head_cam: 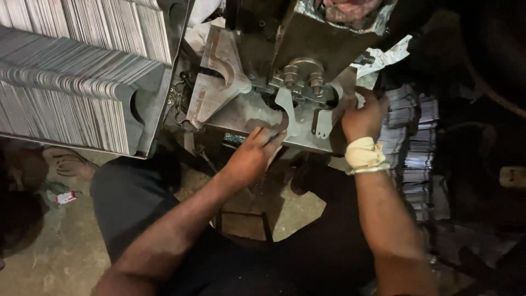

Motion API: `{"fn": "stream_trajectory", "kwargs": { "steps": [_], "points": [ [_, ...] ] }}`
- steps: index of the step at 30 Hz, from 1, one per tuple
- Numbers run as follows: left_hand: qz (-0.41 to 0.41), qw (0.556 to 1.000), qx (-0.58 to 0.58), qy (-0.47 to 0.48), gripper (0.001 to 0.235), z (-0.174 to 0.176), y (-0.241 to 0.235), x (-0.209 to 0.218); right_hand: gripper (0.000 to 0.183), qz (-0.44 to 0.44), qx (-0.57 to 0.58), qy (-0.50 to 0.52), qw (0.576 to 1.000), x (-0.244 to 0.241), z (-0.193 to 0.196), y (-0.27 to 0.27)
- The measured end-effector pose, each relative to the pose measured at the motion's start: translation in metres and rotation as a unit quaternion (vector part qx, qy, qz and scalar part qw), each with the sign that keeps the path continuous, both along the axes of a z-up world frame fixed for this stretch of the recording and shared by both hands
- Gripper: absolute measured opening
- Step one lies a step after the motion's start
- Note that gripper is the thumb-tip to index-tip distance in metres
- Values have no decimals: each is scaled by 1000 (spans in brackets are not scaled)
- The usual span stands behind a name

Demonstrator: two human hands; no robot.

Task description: Using an industrial press machine to bend or stamp small metal components.

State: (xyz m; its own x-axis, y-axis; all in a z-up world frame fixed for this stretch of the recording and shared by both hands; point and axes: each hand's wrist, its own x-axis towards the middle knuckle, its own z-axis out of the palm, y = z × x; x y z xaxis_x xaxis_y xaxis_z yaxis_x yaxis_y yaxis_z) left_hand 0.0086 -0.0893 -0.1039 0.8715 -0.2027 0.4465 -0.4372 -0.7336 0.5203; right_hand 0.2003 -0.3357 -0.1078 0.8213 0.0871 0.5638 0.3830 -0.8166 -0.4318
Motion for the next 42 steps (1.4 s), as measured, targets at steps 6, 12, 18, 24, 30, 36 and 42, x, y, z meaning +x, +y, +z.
{"fn": "stream_trajectory", "kwargs": {
  "steps": [6, 12, 18, 24, 30, 36, 42],
  "points": [
    [6, 999, -21, 37, 44, 3, 0, -2, 23, 187, 51, -17, 981, -63, 14, 20],
    [22, 997, 5, -73, 35, -5, 2, -1, 57, 321, -58, 92, 941, -123, 46, 69],
    [8, 995, -1, -104, 34, 12, 4, -12, 53, 347, -122, 42, 929, -125, 52, 61],
    [109, 960, -257, 23, 51, 50, 53, -15, 20, 375, -37, 180, 909, -139, 66, 46],
    [240, 966, 39, -90, 41, 38, 100, 9, 25, 200, 378, 528, 734, -86, 0, 68],
    [192, 980, 17, -39, 38, 30, 101, 13, 21, 176, 449, 551, 681, -64, -12, 85],
    [185, 979, 25, -83, 35, 44, 99, 9, 26, 188, 444, 564, 670, -71, 5, 88]
  ]
}}
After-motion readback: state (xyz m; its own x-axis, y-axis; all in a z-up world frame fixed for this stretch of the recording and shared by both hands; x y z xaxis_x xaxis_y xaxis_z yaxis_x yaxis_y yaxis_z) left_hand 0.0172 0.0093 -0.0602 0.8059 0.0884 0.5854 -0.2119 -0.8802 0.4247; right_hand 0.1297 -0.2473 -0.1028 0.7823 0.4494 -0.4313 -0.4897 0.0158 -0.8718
